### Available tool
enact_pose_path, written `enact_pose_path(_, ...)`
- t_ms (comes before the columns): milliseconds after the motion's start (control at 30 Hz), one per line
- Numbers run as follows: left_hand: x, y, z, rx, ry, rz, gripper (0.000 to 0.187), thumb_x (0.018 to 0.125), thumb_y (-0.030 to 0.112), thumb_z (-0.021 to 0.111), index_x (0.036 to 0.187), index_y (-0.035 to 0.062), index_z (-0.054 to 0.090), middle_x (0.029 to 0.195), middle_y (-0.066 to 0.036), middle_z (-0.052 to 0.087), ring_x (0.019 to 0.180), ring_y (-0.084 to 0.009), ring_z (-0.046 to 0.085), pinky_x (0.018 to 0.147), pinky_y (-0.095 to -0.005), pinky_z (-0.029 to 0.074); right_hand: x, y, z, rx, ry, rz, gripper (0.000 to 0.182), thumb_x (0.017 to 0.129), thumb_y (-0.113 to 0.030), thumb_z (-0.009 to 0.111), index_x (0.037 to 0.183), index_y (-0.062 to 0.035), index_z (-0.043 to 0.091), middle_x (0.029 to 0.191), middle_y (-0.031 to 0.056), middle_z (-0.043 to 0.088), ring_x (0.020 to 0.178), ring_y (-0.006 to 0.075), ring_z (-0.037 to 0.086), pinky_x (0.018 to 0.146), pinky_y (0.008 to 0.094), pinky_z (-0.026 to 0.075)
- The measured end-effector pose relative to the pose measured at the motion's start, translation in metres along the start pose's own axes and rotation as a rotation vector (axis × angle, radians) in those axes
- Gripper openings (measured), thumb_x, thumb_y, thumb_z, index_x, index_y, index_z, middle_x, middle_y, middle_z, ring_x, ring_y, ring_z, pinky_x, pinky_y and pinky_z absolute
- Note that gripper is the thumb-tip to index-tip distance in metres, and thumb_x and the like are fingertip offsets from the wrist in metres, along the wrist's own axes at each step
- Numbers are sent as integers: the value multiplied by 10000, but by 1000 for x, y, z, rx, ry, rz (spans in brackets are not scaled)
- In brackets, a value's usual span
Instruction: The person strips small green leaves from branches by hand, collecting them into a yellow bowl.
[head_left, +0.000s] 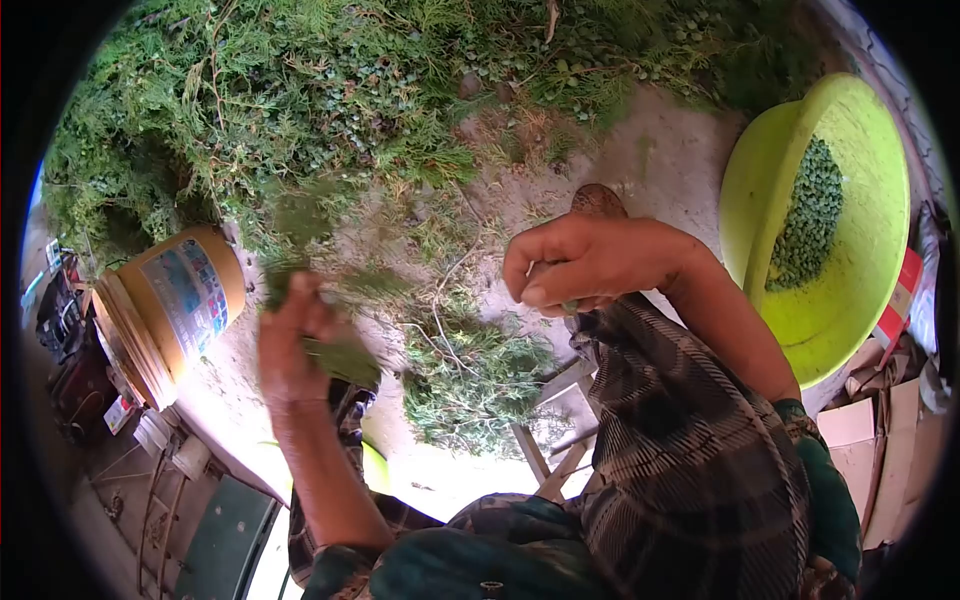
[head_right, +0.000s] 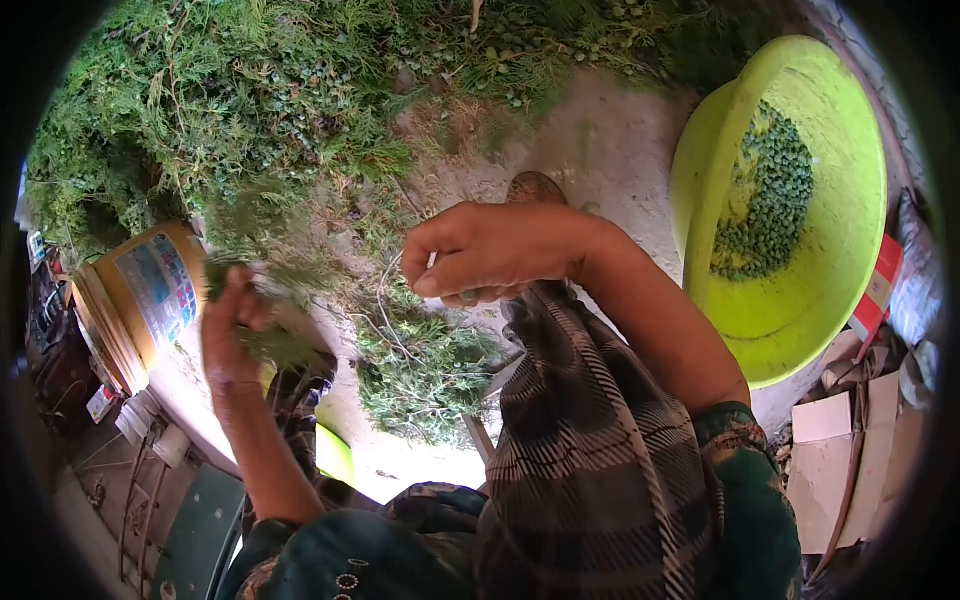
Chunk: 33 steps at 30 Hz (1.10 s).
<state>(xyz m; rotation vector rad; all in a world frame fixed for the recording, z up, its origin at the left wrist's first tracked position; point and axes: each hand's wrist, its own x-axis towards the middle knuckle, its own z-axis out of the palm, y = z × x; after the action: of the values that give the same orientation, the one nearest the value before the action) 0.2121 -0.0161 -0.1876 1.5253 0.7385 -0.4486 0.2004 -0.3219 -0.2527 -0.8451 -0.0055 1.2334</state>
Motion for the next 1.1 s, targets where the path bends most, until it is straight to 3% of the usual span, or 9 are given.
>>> enact_pose_path(100,9,2,-29,14,-60,96,221,866,225,625,941,20,592,620,18,472,543,-79,418,471,-210,332,-9,10,-3,116,55,-11,253,886,-290,581,938,-44,545,712,2,522,473,29,397,369,181,290)
enact_pose_path(200,-1,-2,-17,222,-144,-57,243,890,149,560,1068,-16,572,687,0,536,667,-126,523,700,-265,451,1,18,-3,304,193,-142,313,899,-342,561,860,-32,553,698,3,510,455,44,429,356,186,366)
enact_pose_path(400,-10,-21,4,32,-321,-71,255,874,80,534,1105,-22,568,874,-68,631,797,-153,584,773,-303,466,20,2,9,110,208,-119,340,872,-383,600,807,-52,560,647,-31,498,479,26,414,393,182,326)
enact_pose_path(533,-15,-16,18,-24,-325,-150,263,864,70,527,1107,-24,566,910,-92,634,842,-182,600,771,-310,484,42,-15,26,-15,183,-221,291,842,-323,638,828,-37,589,680,-7,543,516,46,441,445,203,354)
enact_pose_path(600,-15,-17,24,-142,-412,-163,283,850,59,517,1117,-26,557,943,-105,626,879,-197,606,774,-319,496,59,-12,31,-338,190,-519,156,859,-168,611,932,-31,600,765,12,573,642,53,508,566,223,429)
enact_pose_path(700,-19,-15,38,-146,-403,-217,271,840,45,505,1097,-26,556,959,-99,613,850,-172,597,769,-300,485,67,-18,43,-390,192,-441,198,847,-158,608,980,-12,602,828,34,611,738,58,538,645,240,452)
enact_pose_path(833,-20,-25,40,-48,-491,-226,223,850,50,501,1055,-12,563,947,-76,597,802,-136,576,723,-274,461,72,-18,52,-518,233,-324,149,843,-96,572,976,-30,583,678,71,629,614,130,620,565,280,478)
enact_pose_path(867,-21,-28,44,15,-489,-182,192,859,61,499,1028,-2,567,920,-67,593,773,-118,557,692,-263,437,73,-15,52,-547,236,-385,119,838,-86,561,948,-39,569,607,93,606,569,203,632,511,315,472)
enact_pose_path(1100,-19,-25,42,302,-517,-119,163,867,55,446,965,13,569,693,17,517,554,-67,429,492,-211,336,75,-1,48,-1065,374,-637,94,791,-163,559,821,-77,581,648,114,613,625,321,622,515,416,468)
